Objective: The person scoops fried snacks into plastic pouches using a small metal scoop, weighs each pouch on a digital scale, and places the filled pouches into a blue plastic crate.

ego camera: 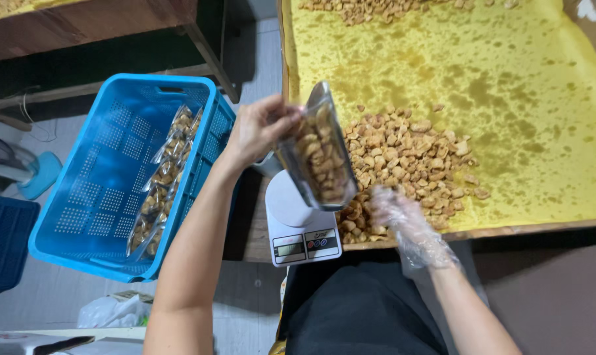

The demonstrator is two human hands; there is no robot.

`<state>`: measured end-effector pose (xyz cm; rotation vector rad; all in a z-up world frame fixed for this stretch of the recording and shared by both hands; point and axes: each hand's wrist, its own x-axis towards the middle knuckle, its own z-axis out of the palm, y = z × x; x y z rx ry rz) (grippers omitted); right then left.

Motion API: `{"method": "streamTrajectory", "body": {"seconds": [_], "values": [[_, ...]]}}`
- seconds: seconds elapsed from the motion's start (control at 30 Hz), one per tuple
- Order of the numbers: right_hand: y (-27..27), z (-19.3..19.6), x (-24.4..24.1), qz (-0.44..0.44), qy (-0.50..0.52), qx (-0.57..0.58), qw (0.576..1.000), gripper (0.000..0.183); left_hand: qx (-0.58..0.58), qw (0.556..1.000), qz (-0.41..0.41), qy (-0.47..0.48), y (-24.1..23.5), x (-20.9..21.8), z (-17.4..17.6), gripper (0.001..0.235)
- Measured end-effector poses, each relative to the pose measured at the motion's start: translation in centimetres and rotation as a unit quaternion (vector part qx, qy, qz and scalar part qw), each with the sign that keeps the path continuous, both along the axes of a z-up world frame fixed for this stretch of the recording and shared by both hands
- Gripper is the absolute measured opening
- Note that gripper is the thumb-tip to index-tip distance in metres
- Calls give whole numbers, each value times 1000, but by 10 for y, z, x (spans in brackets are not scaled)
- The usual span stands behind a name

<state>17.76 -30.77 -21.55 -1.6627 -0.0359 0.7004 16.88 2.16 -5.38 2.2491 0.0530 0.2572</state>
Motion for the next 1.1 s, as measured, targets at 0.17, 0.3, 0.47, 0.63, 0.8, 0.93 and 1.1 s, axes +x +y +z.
{"method": "streamTrajectory", "body": {"seconds": [0.17, 0.3, 0.47, 0.63, 0.8, 0.93, 1.1], "values": [[18, 20, -15, 56, 135, 213, 966, 51, -94, 988, -54, -107, -11, 47, 10, 31], [-22, 46, 20, 30, 47, 183, 981, 55, -88, 986, -104, -94, -24, 46, 22, 31], [-19, 122, 24, 90, -24, 286, 954, 58, -213, 952, -209, 75, -64, 13, 28, 24], [11, 163, -5, 40, 2, -97, 995, 44, -133, 956, -215, 149, -100, -31, 19, 23], [1, 116, -26, 92, 8, 40, 995, 64, -103, 901, -407, 107, -85, -53, 6, 39], [-2, 90, -23, 96, 58, 145, 983, 64, -65, 900, -394, 173, -81, -56, 7, 44], [-4, 104, -32, 124, 44, 189, 973, 61, -11, 916, -346, 204, -81, -65, 20, 49]]}}
